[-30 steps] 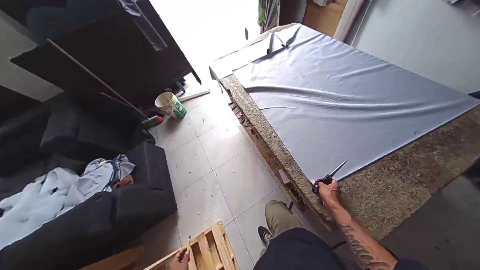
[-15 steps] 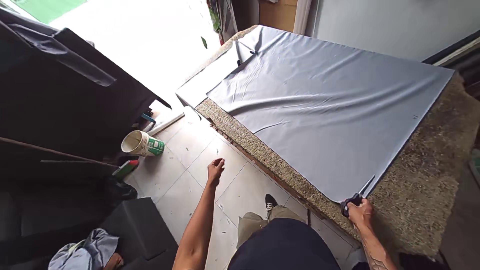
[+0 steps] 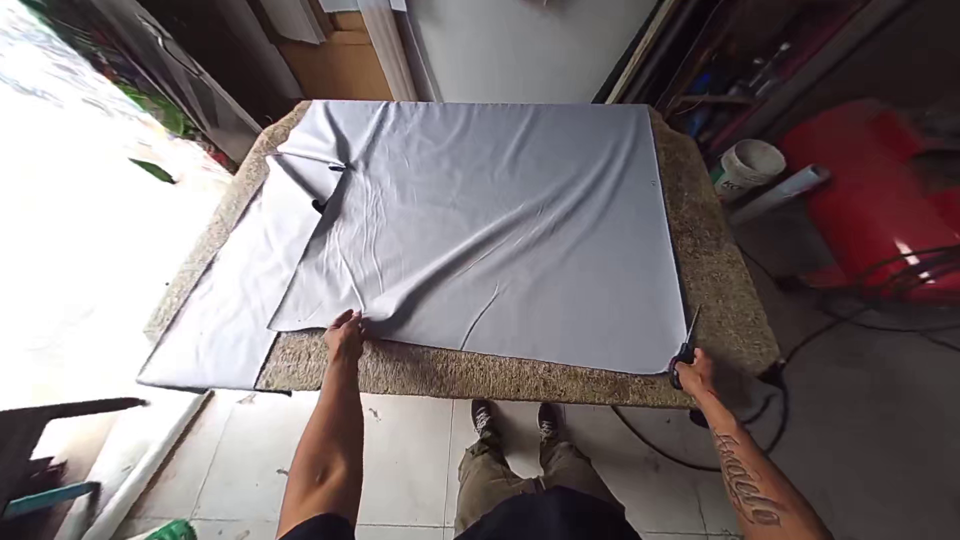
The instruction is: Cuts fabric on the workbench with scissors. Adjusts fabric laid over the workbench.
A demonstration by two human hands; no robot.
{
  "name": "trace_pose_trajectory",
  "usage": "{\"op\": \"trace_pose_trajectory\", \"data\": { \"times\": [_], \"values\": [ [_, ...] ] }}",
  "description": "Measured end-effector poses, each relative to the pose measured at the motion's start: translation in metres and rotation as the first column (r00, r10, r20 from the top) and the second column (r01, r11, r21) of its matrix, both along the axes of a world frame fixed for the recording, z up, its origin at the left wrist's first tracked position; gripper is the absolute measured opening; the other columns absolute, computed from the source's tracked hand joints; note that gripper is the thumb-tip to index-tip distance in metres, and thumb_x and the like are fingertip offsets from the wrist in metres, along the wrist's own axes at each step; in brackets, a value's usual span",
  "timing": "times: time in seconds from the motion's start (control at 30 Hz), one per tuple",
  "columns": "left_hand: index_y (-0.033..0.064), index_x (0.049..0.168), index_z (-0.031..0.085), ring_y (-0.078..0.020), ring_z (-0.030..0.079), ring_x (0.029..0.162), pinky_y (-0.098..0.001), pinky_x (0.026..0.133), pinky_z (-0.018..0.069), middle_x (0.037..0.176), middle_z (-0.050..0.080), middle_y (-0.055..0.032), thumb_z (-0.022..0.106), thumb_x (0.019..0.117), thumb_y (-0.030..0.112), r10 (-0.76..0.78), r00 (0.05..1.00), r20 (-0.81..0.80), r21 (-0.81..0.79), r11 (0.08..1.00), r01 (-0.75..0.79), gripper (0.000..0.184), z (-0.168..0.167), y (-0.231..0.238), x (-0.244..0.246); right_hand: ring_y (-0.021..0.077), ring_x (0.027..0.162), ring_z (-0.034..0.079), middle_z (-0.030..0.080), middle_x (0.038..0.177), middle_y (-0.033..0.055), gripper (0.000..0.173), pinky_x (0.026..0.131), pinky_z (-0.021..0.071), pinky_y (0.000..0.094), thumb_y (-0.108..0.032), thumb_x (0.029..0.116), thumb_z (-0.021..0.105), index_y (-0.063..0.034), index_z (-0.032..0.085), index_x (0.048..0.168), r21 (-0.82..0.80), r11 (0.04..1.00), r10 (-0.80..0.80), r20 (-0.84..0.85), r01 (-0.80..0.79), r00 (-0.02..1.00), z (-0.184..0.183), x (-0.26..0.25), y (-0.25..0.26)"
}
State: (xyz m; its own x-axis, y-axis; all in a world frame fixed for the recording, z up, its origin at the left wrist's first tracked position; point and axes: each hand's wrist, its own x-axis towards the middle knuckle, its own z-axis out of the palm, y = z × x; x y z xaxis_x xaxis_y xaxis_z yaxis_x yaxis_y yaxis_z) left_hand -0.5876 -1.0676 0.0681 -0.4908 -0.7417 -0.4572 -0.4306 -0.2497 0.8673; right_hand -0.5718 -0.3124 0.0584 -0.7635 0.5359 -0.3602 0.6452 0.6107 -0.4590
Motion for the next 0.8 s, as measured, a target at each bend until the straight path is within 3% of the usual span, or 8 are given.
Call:
{"op": "trace_pose_trajectory", "data": {
  "times": [0.1,0.2,0.33,0.57,0.7,0.8],
  "values": [
    [-0.0012,0.123,0.065,-0.0134,0.061,0.073,-0.0336,0.069,0.0562,0.105,0.069,-0.0125,0.073,0.0899,0.001,-0.064,0.995,0.073,-0.076,0.995,0.07,0.034,-0.004,-0.02,0.008,0.0491,0.127,0.055,0.056,0.135,0.035,0.057,0.104,0.0435,0.0664,-0.003,0.0892,0.069,0.0065,0.048,0.141,0.113,0.992,0.043,0.061,-0.049,0.997,0.016,0.001,-0.01],
    [-0.0019,0.114,0.063,-0.0112,0.061,0.067,-0.0318,0.064,0.0576,0.093,0.067,-0.0086,0.07,0.0884,-0.005,-0.103,0.993,0.059,-0.101,0.989,0.109,0.027,0.002,-0.024,0.035,0.052,0.127,0.054,0.057,0.134,0.0347,0.056,0.1,0.0437,0.0706,-0.008,0.0909,0.067,0.0036,0.049,0.142,0.194,0.977,0.059,0.143,-0.087,0.988,0.038,0.018,-0.016],
    [-0.0027,0.11,0.062,-0.0105,0.061,0.064,-0.0312,0.061,0.0574,0.087,0.067,-0.0072,0.069,0.088,-0.007,-0.092,0.992,0.088,-0.106,0.989,0.101,0.023,0.001,-0.013,0.117,0.0506,0.12,0.059,0.061,0.129,0.032,0.052,0.093,0.0467,0.0713,-0.014,0.0902,0.068,-0.001,0.054,0.139,0.233,0.97,0.012,0.236,-0.069,0.972,0.045,0.078,0.005],
    [-0.005,0.117,0.058,-0.0114,0.06,0.071,-0.0331,0.067,0.0572,0.094,0.064,-0.0097,0.066,0.0916,-0.006,-0.007,0.954,0.3,-0.076,0.997,0.032,0.027,-0.03,0.041,0.356,0.0501,0.109,0.064,0.066,0.117,0.0298,0.045,0.084,0.0498,0.0706,-0.014,0.0886,0.07,-0.0028,0.058,0.131,0.171,0.985,-0.088,0.36,0.027,0.929,0.013,0.299,0.057],
    [-0.0046,0.127,0.054,-0.0136,0.059,0.077,-0.0361,0.072,0.0569,0.103,0.062,-0.0127,0.064,0.0961,0.001,-0.024,0.881,0.472,-0.048,0.997,0.053,0.033,-0.056,0.074,0.502,0.0493,0.107,0.065,0.067,0.115,0.0298,0.048,0.085,0.051,0.0696,-0.011,0.0881,0.07,-0.0016,0.057,0.133,0.128,0.989,-0.128,0.452,0.078,0.883,-0.013,0.444,0.084],
    [-0.0055,0.128,0.055,-0.0147,0.057,0.076,-0.0361,0.072,0.0552,0.103,0.062,-0.0143,0.06,0.0986,0.003,-0.024,0.837,0.546,-0.048,0.997,0.06,0.031,-0.069,0.114,0.579,0.0485,0.104,0.067,0.067,0.114,0.0291,0.051,0.082,0.0525,0.0684,-0.012,0.0872,0.07,-0.0039,0.056,0.135,0.091,0.99,-0.142,0.513,0.111,0.846,-0.038,0.524,0.097]
  ]
}}
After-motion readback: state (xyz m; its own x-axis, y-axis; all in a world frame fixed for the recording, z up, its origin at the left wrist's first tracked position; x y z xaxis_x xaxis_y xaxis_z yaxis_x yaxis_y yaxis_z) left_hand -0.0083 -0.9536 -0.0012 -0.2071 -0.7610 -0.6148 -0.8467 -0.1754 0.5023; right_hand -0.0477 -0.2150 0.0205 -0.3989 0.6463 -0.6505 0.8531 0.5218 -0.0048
